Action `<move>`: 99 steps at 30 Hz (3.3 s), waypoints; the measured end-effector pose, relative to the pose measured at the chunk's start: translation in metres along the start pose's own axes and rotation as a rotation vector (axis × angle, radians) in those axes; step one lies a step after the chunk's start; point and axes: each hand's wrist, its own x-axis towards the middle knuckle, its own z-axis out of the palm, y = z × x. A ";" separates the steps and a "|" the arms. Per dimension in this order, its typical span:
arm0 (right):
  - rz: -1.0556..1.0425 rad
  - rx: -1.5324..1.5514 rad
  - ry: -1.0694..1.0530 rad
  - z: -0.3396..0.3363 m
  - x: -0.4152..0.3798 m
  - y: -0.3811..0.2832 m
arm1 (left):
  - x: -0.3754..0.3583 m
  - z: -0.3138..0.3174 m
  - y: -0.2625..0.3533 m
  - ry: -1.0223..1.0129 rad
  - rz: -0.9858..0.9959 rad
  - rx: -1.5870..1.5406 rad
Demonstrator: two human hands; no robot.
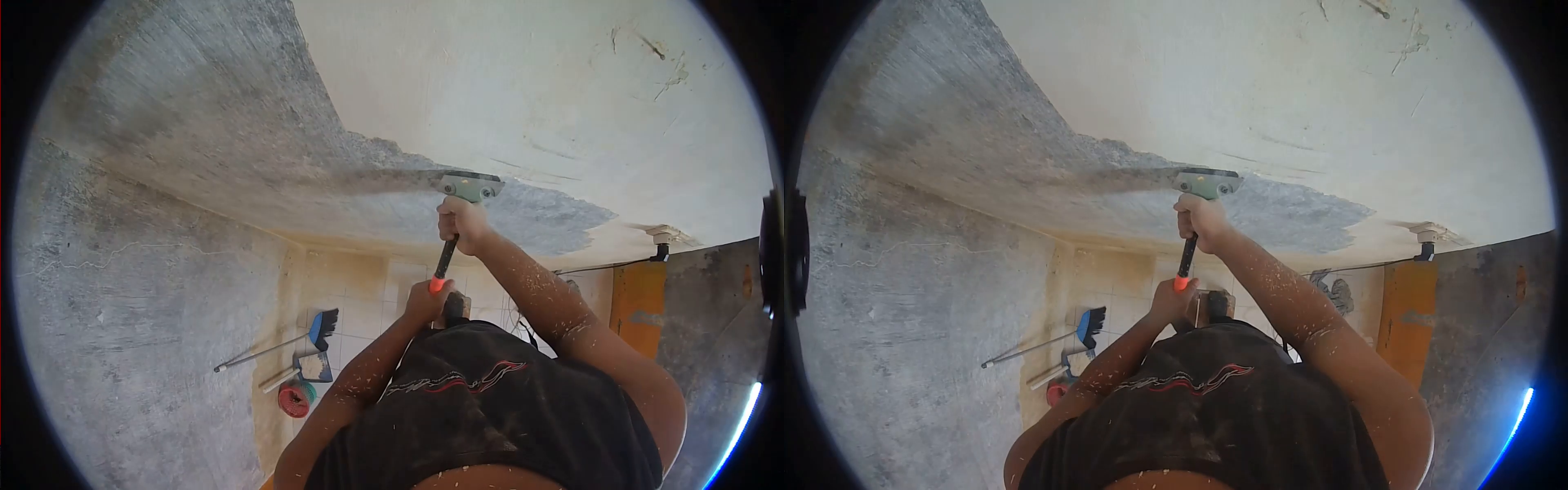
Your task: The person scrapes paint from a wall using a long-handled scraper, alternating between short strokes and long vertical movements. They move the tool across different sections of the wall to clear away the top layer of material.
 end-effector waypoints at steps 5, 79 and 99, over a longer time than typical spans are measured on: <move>0.000 -0.028 0.043 -0.015 0.003 0.031 | -0.004 0.030 -0.045 0.042 0.139 0.059; 0.095 -0.092 0.029 0.026 -0.005 0.039 | -0.024 0.000 -0.047 0.093 0.054 0.170; -0.003 -0.019 -0.100 0.036 -0.009 -0.017 | -0.013 -0.027 0.011 0.065 0.230 0.008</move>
